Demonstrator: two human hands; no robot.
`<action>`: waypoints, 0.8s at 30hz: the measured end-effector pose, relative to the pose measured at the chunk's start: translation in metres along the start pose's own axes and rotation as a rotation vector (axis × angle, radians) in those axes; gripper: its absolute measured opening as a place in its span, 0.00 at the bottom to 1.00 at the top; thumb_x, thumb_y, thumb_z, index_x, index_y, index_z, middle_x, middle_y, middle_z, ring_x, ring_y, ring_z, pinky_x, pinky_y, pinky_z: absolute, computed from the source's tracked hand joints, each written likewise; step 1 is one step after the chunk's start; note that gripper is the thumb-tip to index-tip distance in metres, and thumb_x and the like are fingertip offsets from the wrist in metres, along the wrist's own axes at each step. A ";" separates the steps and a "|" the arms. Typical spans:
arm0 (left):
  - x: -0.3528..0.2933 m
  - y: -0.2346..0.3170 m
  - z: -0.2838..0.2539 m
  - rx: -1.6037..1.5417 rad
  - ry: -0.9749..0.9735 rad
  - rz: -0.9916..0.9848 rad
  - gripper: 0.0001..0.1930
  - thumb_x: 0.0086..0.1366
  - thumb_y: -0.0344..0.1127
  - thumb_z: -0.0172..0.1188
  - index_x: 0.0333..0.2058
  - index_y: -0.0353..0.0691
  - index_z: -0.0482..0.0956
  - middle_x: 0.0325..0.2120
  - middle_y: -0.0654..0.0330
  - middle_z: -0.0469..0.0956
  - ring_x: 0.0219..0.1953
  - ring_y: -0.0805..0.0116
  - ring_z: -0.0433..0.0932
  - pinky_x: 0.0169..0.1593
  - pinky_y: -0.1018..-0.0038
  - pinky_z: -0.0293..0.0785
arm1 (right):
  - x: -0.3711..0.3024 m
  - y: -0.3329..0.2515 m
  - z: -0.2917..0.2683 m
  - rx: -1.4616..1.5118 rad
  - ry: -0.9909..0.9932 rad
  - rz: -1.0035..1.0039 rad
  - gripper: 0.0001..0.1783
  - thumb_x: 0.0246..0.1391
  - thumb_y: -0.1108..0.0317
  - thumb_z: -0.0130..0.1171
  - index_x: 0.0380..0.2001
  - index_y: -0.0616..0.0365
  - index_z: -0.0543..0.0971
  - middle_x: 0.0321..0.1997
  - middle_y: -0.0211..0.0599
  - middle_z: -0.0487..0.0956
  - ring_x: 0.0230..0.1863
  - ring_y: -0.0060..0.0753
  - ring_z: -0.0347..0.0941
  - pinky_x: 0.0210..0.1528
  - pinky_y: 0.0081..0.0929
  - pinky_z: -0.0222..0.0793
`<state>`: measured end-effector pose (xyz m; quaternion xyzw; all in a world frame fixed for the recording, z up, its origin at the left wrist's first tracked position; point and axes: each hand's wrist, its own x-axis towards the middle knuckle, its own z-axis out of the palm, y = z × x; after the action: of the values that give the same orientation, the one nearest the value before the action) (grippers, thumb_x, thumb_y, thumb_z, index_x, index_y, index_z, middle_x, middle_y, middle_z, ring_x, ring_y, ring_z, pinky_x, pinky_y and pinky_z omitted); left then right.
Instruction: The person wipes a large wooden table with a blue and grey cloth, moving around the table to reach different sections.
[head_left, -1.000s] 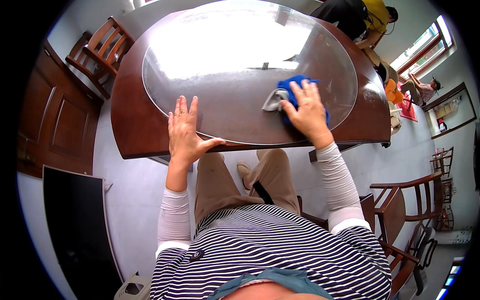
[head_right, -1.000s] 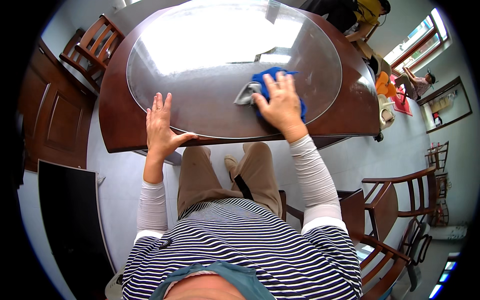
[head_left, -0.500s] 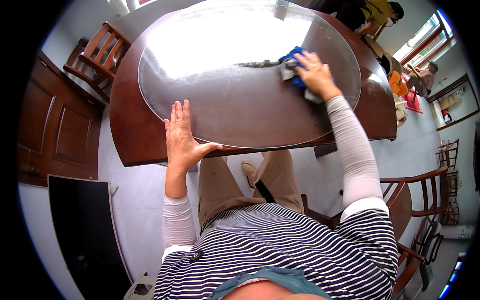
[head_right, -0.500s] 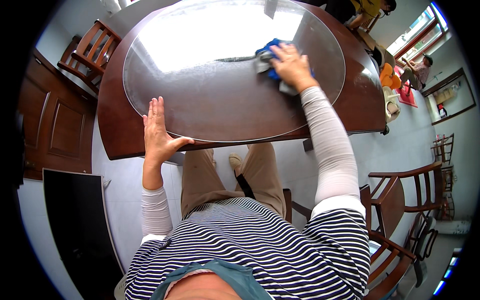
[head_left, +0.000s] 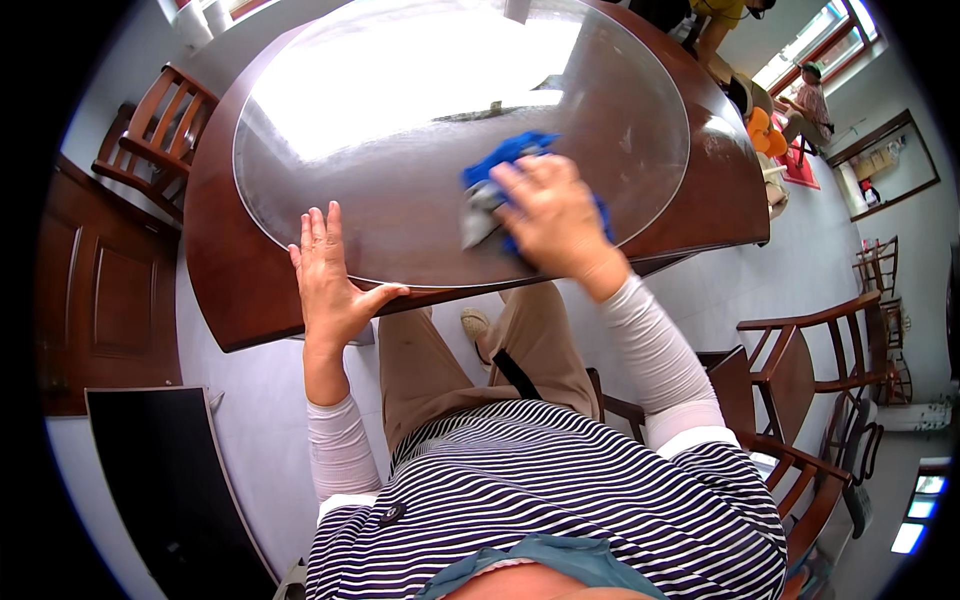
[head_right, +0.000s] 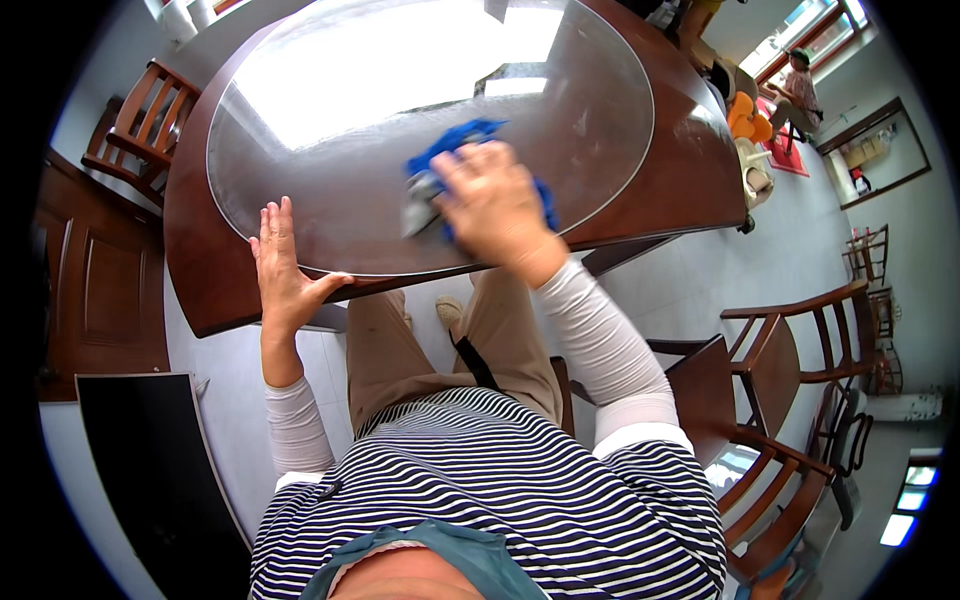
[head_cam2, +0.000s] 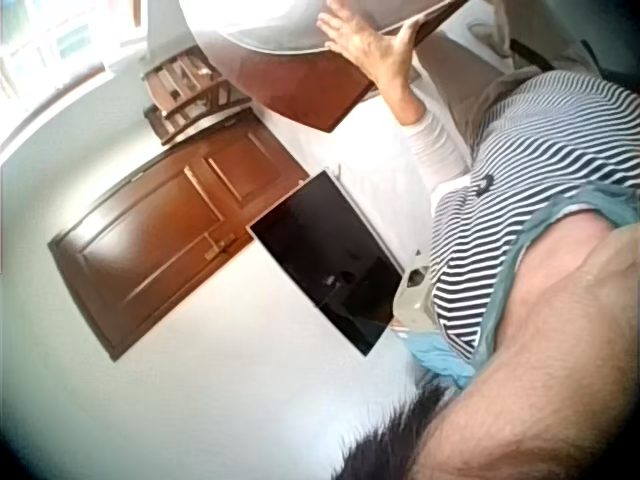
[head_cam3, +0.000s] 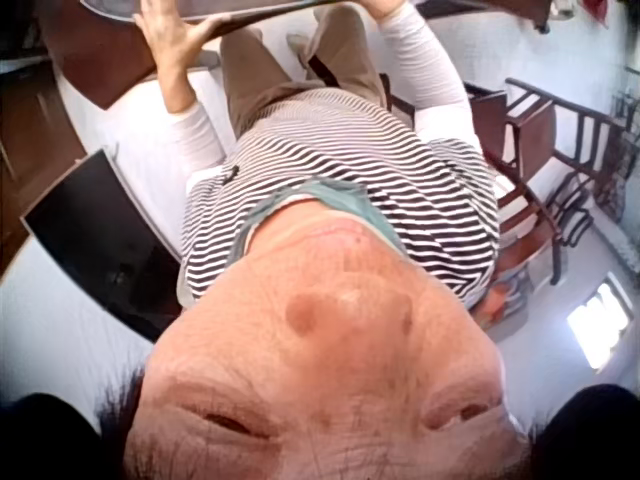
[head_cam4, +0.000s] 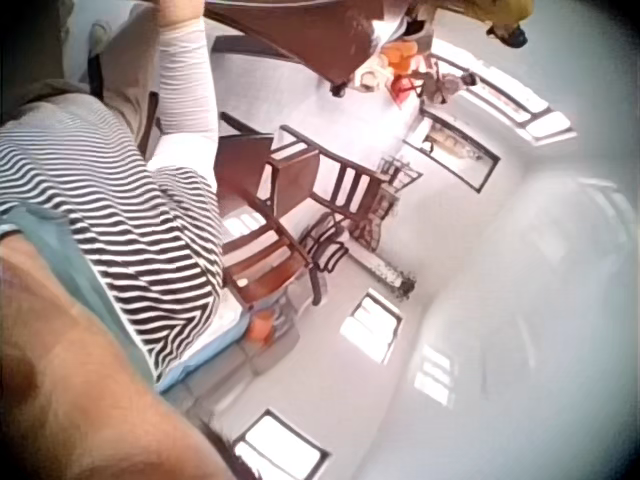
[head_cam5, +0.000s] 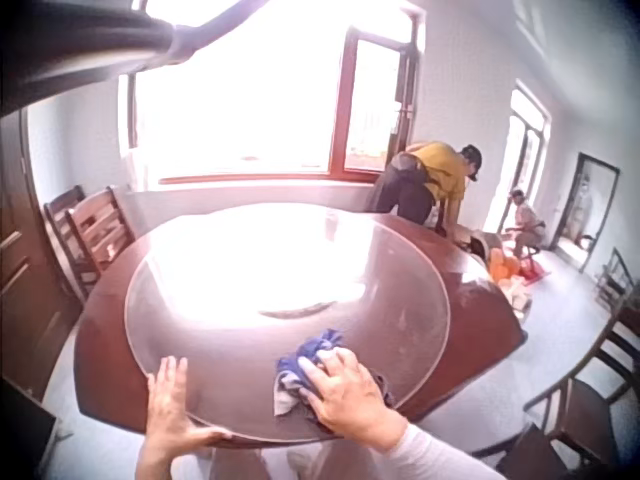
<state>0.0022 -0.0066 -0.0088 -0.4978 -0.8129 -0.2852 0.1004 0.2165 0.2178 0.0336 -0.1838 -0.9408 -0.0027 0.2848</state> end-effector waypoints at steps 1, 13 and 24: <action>0.002 0.000 0.000 -0.010 -0.004 0.010 0.71 0.31 0.67 0.77 0.72 0.44 0.51 0.70 0.39 0.55 0.74 0.45 0.49 0.71 0.41 0.41 | -0.002 -0.022 0.001 0.083 -0.013 -0.075 0.24 0.52 0.56 0.65 0.52 0.52 0.78 0.52 0.44 0.77 0.57 0.51 0.69 0.55 0.44 0.70; -0.002 0.007 0.000 0.087 0.005 -0.027 0.73 0.26 0.74 0.74 0.72 0.46 0.54 0.70 0.46 0.58 0.73 0.49 0.54 0.68 0.31 0.39 | -0.053 0.145 -0.036 -0.208 0.039 0.440 0.21 0.57 0.54 0.61 0.51 0.50 0.82 0.58 0.38 0.76 0.59 0.48 0.68 0.58 0.43 0.71; -0.004 0.006 0.006 0.069 0.052 0.041 0.67 0.37 0.80 0.66 0.72 0.48 0.55 0.73 0.47 0.49 0.77 0.51 0.39 0.65 0.25 0.26 | -0.059 0.090 -0.038 -0.299 0.118 0.384 0.20 0.54 0.55 0.63 0.47 0.54 0.81 0.48 0.42 0.76 0.49 0.51 0.70 0.47 0.42 0.75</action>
<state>0.0104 -0.0043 -0.0128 -0.5030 -0.8090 -0.2678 0.1443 0.3137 0.2769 0.0245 -0.3987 -0.8595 -0.0983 0.3042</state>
